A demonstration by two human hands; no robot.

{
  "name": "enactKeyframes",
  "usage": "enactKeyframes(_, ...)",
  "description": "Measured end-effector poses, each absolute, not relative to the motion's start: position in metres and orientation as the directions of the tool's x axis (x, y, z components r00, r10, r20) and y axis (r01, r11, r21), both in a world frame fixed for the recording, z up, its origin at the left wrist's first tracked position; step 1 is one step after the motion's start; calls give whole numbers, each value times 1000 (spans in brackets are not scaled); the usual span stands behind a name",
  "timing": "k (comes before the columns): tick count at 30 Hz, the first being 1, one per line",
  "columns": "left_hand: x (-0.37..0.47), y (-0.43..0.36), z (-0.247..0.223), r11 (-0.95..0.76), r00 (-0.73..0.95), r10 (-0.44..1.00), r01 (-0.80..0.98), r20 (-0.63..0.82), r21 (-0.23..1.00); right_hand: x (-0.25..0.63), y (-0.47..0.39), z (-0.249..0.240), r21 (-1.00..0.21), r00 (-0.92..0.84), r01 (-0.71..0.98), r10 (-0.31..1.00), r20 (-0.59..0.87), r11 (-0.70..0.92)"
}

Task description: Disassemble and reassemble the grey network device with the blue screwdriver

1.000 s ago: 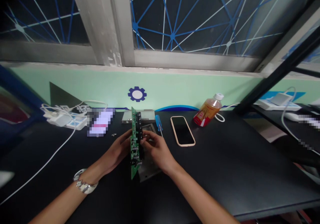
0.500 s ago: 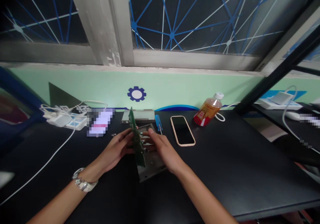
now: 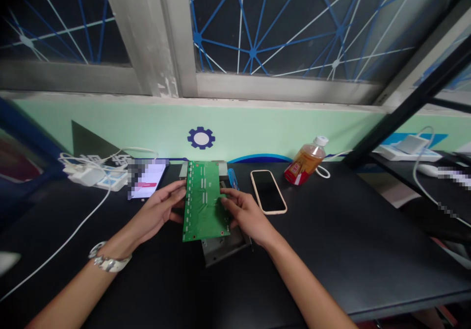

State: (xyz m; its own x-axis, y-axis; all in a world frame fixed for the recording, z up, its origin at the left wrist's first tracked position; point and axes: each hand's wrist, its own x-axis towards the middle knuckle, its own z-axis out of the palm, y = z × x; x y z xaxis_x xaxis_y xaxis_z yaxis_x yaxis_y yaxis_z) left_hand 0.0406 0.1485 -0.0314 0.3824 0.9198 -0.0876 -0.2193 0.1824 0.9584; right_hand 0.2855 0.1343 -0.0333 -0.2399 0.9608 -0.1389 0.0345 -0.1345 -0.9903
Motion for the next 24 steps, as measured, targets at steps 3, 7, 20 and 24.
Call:
enactKeyframes(3, 40, 149, -32, 177, 372, 924, -221, -85, 959, 285, 134, -34, -992, -238, 43, 963, -123, -116)
enactKeyframes(7, 40, 150, -35, 178, 377, 922, -213, -87, 961, 284, 134, -33, -997, -244, 21, 967, -77, -75)
enactKeyframes(20, 37, 153, -35, -119, 272, 958, 74, 94, 990, 287, 135, -29, -919, -85, 269, 957, 276, 288)
enactKeyframes(24, 36, 152, -34, -31, 353, 936, 48, 12, 998, 285, 131, -28, -956, -85, 219, 980, 178, 193)
